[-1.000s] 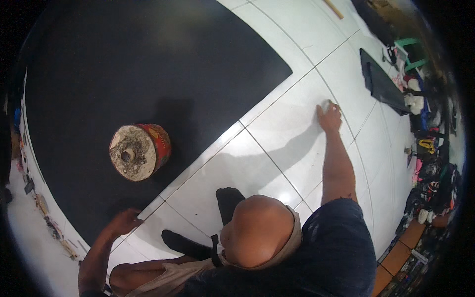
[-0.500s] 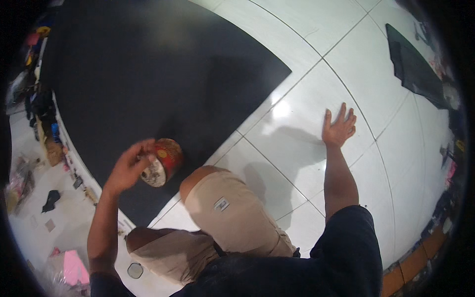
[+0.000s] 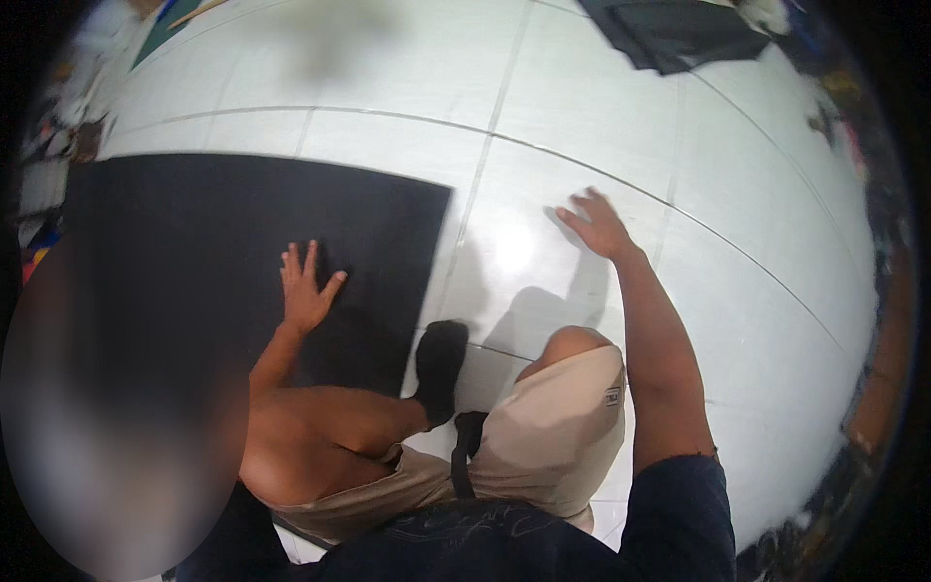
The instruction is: The person sits on the floor and uses shears to cut a large black fabric sheet into smaller rectangular pieces. The person repeatedly folds, aligns, and cuts the fabric, then moves the cut pieces aside.
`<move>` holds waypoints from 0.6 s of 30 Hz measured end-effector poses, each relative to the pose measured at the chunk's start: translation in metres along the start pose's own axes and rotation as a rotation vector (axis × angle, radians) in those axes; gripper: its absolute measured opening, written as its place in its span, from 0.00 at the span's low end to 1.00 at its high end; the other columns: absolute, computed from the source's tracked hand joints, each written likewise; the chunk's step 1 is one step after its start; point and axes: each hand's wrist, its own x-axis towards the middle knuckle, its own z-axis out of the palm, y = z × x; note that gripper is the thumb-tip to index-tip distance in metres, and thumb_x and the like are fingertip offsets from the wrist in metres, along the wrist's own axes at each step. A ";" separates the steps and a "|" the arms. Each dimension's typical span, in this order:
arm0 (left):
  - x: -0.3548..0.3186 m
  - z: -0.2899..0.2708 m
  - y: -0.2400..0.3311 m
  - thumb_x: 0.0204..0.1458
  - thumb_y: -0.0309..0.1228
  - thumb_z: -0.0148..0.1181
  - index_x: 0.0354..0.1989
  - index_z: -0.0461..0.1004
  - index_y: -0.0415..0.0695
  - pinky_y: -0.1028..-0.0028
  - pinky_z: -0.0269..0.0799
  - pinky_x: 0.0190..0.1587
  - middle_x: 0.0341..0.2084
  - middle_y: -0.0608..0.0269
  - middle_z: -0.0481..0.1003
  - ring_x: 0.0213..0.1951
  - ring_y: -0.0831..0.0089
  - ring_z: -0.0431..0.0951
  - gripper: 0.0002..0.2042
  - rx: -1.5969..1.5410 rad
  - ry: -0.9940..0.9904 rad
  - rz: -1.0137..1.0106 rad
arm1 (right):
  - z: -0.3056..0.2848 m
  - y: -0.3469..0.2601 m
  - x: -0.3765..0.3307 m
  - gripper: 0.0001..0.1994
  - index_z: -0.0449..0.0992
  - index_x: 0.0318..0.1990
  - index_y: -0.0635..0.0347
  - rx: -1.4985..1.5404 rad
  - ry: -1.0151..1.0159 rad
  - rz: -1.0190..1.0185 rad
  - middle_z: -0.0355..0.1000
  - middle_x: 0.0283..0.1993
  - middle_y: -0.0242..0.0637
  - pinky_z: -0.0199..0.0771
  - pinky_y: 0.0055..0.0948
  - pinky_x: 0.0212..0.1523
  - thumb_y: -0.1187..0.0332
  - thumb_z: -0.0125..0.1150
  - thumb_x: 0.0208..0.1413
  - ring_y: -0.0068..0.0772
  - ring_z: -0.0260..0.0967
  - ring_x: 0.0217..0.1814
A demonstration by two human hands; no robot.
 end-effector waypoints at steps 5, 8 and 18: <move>0.042 0.076 0.024 0.57 0.57 0.51 0.73 0.48 0.49 0.49 0.32 0.72 0.72 0.40 0.39 0.73 0.44 0.36 0.40 0.013 0.193 -0.024 | -0.106 0.006 -0.075 0.31 0.70 0.60 0.58 -0.123 -0.118 0.238 0.73 0.55 0.52 0.69 0.40 0.58 0.44 0.57 0.58 0.47 0.70 0.59; 0.039 0.077 0.010 0.57 0.55 0.50 0.73 0.49 0.49 0.48 0.32 0.72 0.72 0.41 0.40 0.73 0.45 0.38 0.38 0.033 0.259 -0.095 | -0.171 -0.051 -0.106 0.29 0.70 0.61 0.59 -0.077 -0.066 0.330 0.74 0.54 0.50 0.73 0.39 0.55 0.47 0.58 0.60 0.46 0.73 0.56; 0.041 0.073 0.005 0.56 0.52 0.52 0.73 0.48 0.49 0.47 0.32 0.71 0.72 0.41 0.39 0.73 0.44 0.38 0.39 -0.057 0.213 -0.049 | -0.219 -0.121 -0.053 0.21 0.72 0.56 0.63 0.033 0.191 0.242 0.76 0.48 0.48 0.77 0.34 0.49 0.60 0.61 0.60 0.39 0.76 0.50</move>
